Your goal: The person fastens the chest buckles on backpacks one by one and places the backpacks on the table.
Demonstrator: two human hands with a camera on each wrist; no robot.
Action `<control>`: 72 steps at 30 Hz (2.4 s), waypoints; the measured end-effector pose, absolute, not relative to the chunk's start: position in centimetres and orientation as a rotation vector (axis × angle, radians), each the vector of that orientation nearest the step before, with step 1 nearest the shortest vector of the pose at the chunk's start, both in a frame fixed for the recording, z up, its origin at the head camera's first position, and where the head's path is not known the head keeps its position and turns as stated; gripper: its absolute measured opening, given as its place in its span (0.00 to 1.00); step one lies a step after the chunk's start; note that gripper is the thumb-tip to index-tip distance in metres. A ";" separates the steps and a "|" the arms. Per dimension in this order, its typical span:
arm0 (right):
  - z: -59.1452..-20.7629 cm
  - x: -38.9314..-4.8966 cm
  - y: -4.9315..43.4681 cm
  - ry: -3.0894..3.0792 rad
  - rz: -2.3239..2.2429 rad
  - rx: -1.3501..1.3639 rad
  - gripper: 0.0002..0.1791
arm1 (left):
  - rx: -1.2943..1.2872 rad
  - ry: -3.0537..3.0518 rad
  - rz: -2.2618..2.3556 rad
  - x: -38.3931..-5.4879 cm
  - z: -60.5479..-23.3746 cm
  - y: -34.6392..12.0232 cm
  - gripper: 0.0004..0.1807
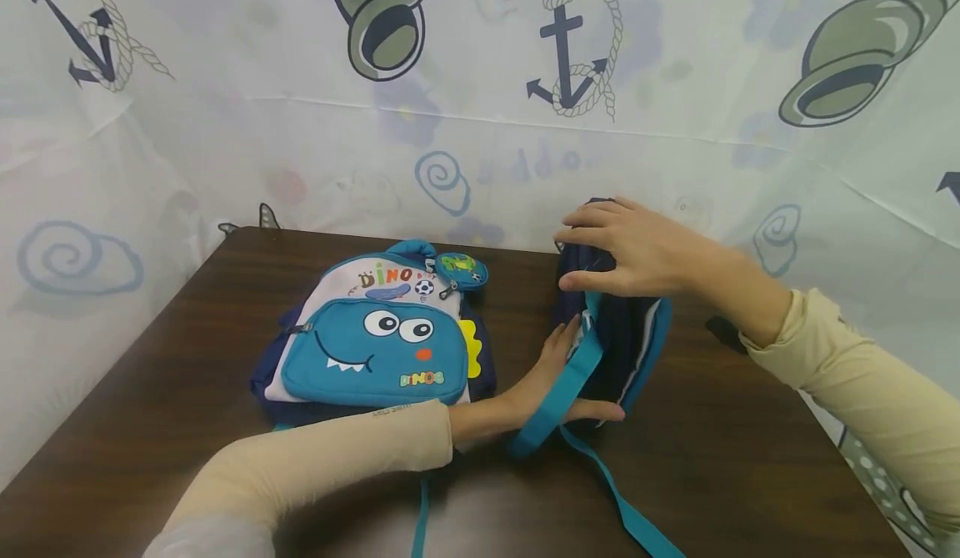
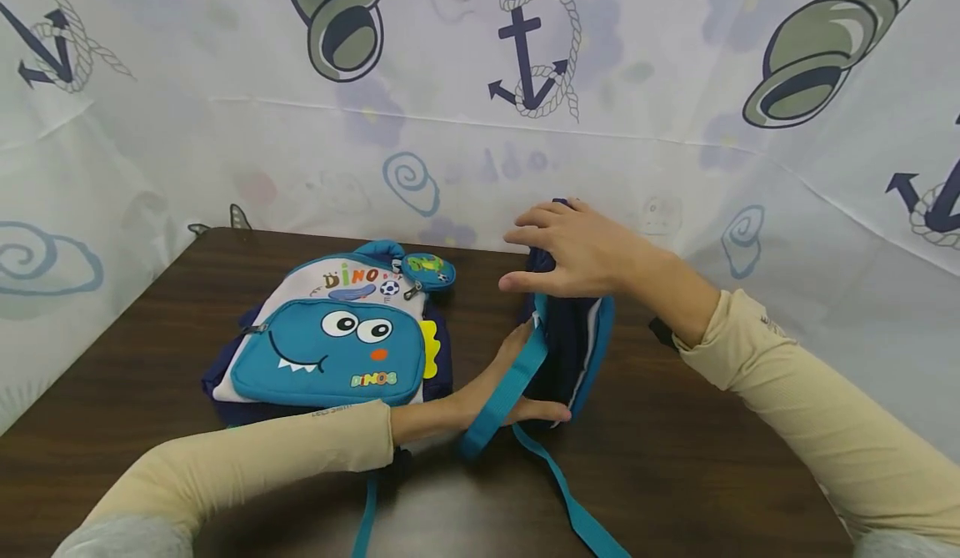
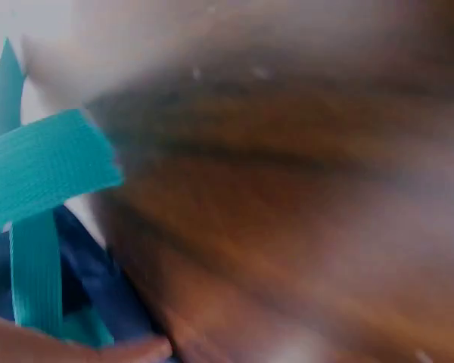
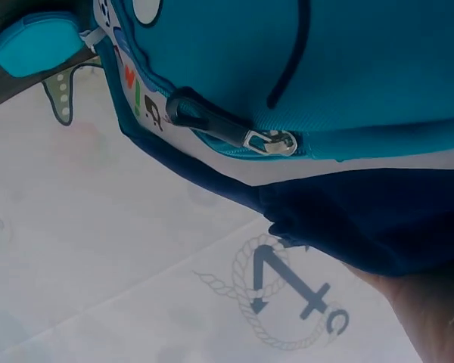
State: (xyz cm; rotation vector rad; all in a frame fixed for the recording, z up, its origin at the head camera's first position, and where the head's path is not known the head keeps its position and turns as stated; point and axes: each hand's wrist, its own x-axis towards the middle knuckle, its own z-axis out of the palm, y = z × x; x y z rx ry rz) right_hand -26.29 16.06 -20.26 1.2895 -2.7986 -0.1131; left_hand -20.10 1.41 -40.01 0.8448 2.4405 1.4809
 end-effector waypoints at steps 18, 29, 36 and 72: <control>-20.9 -26.5 18.5 -2.841 -0.053 1.222 0.38 | 0.692 2.746 1.282 -20.1 -39.9 4.8 0.60; -21.0 -25.3 20.4 -2.842 -0.204 1.193 0.41 | 0.590 2.647 1.357 -20.3 -40.4 5.3 0.57; -21.7 -23.3 22.2 -2.775 -0.535 1.193 0.54 | 0.677 2.659 1.308 -21.1 -40.8 4.9 0.43; -31.4 -22.6 28.0 -2.775 -0.155 1.070 0.51 | 0.547 2.667 0.850 -22.0 -38.7 1.8 0.46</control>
